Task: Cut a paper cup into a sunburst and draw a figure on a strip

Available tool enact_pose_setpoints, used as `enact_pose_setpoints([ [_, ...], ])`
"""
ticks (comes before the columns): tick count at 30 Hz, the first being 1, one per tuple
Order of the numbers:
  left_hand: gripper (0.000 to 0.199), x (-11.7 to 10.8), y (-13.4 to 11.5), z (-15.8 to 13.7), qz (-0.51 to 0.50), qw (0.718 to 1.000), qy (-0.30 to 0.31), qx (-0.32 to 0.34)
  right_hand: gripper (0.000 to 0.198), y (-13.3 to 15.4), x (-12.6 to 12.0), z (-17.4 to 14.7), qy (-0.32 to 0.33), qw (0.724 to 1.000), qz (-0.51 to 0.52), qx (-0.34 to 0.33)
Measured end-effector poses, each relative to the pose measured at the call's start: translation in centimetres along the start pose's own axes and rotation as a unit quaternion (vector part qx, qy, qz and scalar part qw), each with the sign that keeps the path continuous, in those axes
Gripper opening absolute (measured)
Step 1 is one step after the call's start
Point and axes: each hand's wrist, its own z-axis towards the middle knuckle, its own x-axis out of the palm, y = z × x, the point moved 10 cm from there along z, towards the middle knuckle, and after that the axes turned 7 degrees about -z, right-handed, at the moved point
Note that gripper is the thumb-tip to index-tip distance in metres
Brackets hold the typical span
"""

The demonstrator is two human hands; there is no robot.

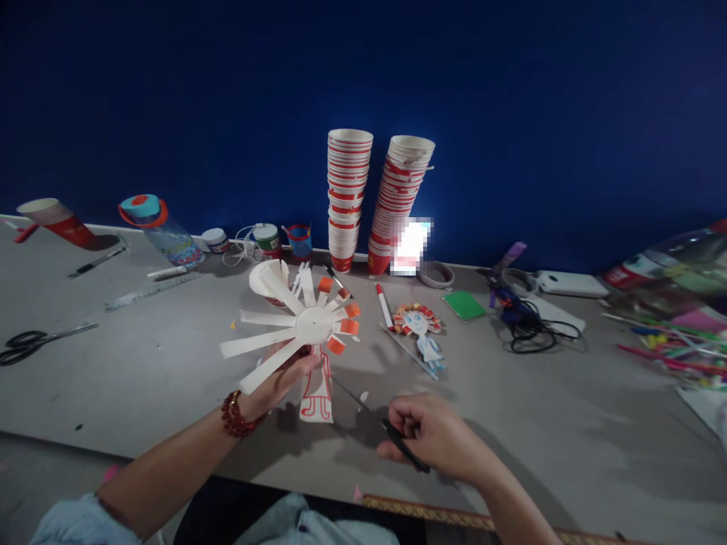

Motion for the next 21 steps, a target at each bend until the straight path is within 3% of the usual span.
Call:
enact_pose_setpoints([
  [21,0.022,0.22,0.57,-0.13,-0.016,1.000,0.002,-0.010,0.051,0.12,0.14,0.00,0.010,1.000,0.010,-0.002],
])
